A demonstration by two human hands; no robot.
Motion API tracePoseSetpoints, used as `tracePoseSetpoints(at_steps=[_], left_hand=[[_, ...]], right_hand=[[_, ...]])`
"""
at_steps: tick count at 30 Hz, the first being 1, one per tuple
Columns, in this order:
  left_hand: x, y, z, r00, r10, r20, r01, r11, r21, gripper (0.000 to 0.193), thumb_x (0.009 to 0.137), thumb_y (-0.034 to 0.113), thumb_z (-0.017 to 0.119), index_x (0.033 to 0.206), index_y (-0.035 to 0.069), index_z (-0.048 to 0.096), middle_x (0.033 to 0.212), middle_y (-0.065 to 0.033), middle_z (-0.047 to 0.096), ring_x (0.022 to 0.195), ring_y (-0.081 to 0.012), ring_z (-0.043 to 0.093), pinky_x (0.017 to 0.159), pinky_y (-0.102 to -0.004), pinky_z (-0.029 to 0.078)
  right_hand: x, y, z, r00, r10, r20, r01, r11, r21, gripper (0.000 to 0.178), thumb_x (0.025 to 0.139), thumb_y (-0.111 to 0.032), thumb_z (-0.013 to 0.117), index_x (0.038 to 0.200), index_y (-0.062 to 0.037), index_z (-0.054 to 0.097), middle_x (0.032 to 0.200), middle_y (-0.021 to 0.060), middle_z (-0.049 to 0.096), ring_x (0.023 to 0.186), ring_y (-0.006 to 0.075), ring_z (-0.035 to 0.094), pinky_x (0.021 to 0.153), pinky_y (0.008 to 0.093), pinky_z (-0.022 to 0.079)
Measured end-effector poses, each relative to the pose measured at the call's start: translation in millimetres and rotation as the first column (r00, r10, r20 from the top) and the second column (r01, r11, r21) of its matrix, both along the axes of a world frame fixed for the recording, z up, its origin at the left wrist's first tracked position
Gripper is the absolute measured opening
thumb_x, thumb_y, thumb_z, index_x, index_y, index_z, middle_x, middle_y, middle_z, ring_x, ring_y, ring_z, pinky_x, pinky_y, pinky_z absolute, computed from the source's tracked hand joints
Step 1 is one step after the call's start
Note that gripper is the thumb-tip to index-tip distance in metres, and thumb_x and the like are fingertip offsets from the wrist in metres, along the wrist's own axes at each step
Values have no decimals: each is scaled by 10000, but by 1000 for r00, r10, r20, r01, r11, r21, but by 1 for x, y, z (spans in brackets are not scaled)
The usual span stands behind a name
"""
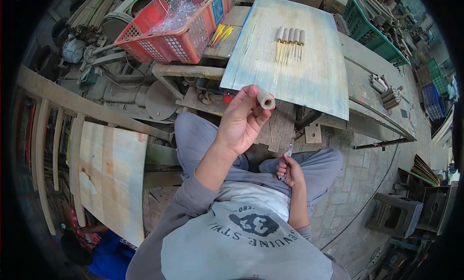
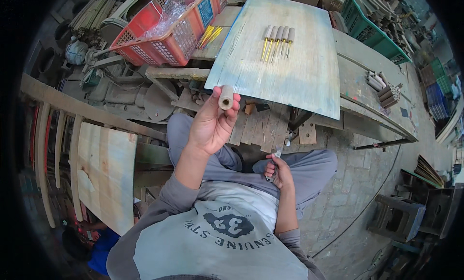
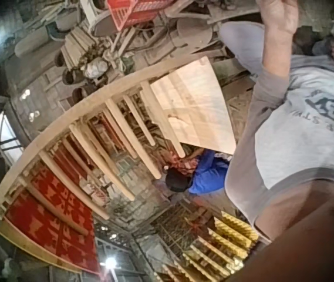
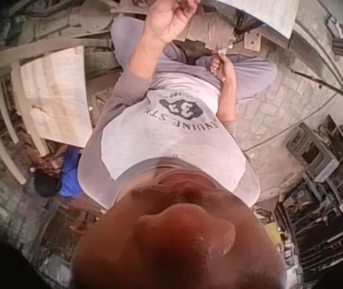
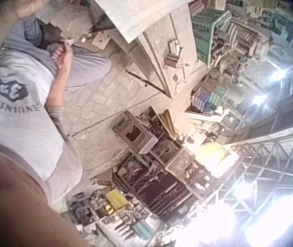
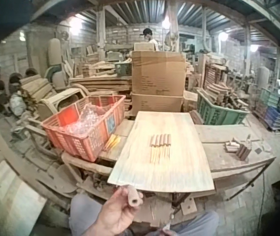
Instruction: The person inserts thin colored sticks into small cylindrical wooden pieces and uses a metal tool to trim the protruding ends. The person repeats this process for multiple items, placing the finished pieces on a wooden board.
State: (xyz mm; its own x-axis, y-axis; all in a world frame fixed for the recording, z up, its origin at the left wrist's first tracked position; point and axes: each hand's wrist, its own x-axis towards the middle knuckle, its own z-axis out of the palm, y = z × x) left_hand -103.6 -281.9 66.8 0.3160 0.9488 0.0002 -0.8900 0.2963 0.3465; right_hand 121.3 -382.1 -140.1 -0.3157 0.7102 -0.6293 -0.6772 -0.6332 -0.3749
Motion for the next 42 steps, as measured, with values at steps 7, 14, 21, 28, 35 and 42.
tracePoseSetpoints(at_steps=[7, 14, 21, 28, 35, 42], left_hand=[[-13, 8, -2, 994, -57, 91, 65, 994, -91, 261, 922, 271, 597, 980, 18, 586, 959, -116, 648, 841, -151, 659, 729, -225, 582], [-18, 12, -12, 997, 2, 77, 4, 996, -84, 249, 924, 247, 598, 1023, 21, 565, 969, -123, 643, 867, -159, 655, 750, -240, 579], [-13, -2, 6, 928, 201, -314, -137, 967, 215, 375, 924, 111, 599, 1264, 47, 452, 1132, -183, 617, 965, -239, 646, 855, -353, 542], [-17, -10, 2, 490, 610, -622, -136, 759, 637, 479, 849, 3, 659, 1296, -7, 486, 1109, -141, 650, 980, -166, 613, 893, -299, 466], [-29, -22, 4, 413, 655, -632, -113, 726, 678, 304, 895, 45, 593, 1192, -20, 580, 1087, -76, 650, 953, -118, 575, 896, -254, 423], [-56, -50, -3, 690, 394, -607, -107, 885, 453, 378, 997, 183, 414, 1303, -38, 442, 928, -53, 556, 869, -119, 510, 800, -256, 406]], right_hand=[[-19, 9, 11, 984, 96, 151, -100, 995, 17, 196, 948, -210, 563, 1021, -30, 537, 637, -15, 386, 525, 100, 370, 465, 256, 330], [-14, 4, 37, 979, 140, 149, -164, 972, 166, 182, 922, -166, 604, 1006, -14, 549, 622, -25, 381, 512, 82, 366, 460, 236, 315], [-47, 25, 137, 969, 9, 247, -123, 884, 452, 156, 897, -136, 617, 922, 7, 558, 576, -18, 375, 470, 82, 340, 438, 239, 296], [-55, 51, 194, 920, -138, 366, -133, 770, 625, 164, 896, -115, 632, 860, 42, 601, 562, -10, 446, 471, 64, 385, 447, 226, 312], [-71, 150, 231, 679, -221, 700, -371, 719, 588, 223, 829, -199, 684, 889, 15, 680, 590, 5, 557, 477, 79, 501, 465, 244, 385], [-144, 296, 203, 84, -578, 812, -828, 413, 380, 206, 750, -219, 710, 892, -70, 721, 822, 189, 684, 787, 352, 668, 722, 406, 521]])
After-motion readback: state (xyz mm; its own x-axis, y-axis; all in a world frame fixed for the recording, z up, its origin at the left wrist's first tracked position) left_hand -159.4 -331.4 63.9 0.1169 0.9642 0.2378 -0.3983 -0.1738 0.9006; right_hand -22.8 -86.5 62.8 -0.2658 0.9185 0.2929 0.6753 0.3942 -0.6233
